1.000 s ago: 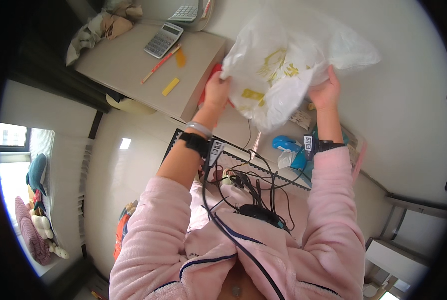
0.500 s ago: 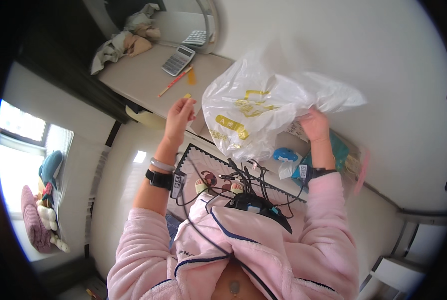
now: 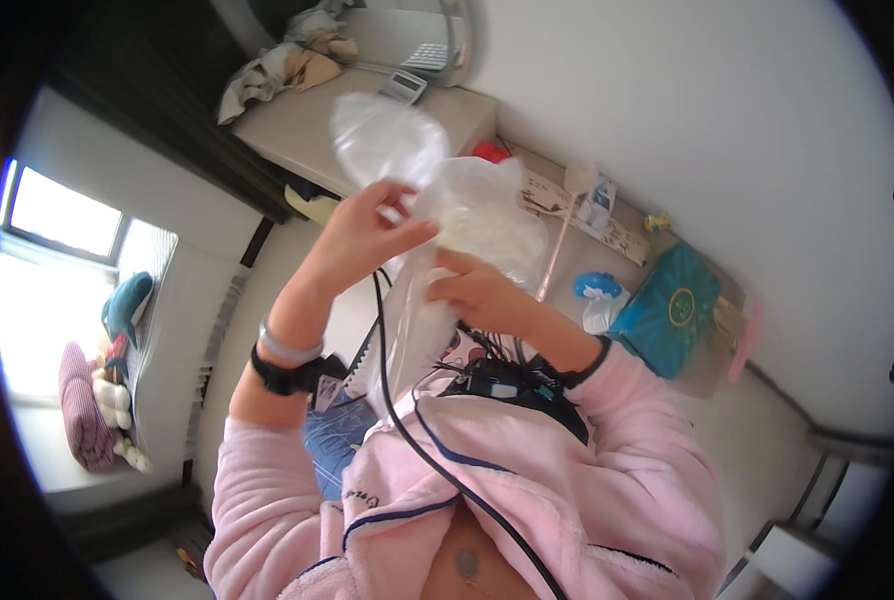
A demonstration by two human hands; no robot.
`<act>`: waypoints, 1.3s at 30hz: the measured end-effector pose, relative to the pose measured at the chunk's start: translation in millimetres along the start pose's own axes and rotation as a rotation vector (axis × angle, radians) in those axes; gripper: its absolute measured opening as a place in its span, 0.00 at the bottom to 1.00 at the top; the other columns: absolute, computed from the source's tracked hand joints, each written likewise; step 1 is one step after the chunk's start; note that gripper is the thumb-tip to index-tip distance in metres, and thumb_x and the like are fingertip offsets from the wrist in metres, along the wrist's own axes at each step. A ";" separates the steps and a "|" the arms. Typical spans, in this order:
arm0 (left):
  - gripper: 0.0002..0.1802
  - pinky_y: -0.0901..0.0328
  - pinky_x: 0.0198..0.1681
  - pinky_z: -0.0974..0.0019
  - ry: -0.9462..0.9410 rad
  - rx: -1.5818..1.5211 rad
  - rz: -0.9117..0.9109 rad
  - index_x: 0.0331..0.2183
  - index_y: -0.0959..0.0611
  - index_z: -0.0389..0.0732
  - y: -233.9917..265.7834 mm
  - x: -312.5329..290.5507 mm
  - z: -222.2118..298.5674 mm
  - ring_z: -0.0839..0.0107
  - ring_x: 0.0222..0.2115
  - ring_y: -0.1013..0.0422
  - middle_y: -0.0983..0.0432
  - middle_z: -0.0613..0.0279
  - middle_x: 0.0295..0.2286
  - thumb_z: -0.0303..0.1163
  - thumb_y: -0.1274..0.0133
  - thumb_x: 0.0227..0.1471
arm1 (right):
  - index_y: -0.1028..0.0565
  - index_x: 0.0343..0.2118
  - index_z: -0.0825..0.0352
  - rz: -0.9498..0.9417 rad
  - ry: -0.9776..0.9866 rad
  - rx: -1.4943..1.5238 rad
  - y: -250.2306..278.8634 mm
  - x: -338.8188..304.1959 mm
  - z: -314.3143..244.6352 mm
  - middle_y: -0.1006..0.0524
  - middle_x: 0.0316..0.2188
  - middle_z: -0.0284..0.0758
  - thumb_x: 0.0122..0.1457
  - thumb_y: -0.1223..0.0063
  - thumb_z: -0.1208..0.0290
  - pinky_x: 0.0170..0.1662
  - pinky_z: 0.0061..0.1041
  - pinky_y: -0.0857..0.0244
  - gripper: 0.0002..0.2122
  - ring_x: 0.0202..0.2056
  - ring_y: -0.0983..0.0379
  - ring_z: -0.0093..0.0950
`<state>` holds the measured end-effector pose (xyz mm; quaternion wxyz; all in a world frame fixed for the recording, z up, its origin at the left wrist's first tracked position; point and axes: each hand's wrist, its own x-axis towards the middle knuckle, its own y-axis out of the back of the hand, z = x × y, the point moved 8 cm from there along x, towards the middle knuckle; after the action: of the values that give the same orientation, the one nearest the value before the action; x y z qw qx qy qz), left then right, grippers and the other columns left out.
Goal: The person organizes items on a cluttered desk in a bedroom. They move a tissue box, a gift bag, a plastic bag, a red feather duster, a small box, and a power strip into a drawer.
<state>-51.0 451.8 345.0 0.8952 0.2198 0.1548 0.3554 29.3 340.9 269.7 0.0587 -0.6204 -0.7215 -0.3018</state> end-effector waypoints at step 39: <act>0.06 0.50 0.26 0.80 0.307 -0.225 1.117 0.29 0.22 0.40 173.4 -207.3 -265.9 0.88 0.23 0.44 0.35 0.78 0.22 0.30 0.44 0.56 | 0.22 0.30 0.72 0.296 -1.456 -0.839 69.8 -272.6 472.4 0.22 0.31 0.52 0.49 0.40 0.58 0.40 0.43 0.30 0.18 0.34 0.24 0.49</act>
<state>-409.7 494.1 230.0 0.5575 0.1178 0.1047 0.8151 292.1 349.9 -213.3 -0.6159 -0.7179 -0.3192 -0.0592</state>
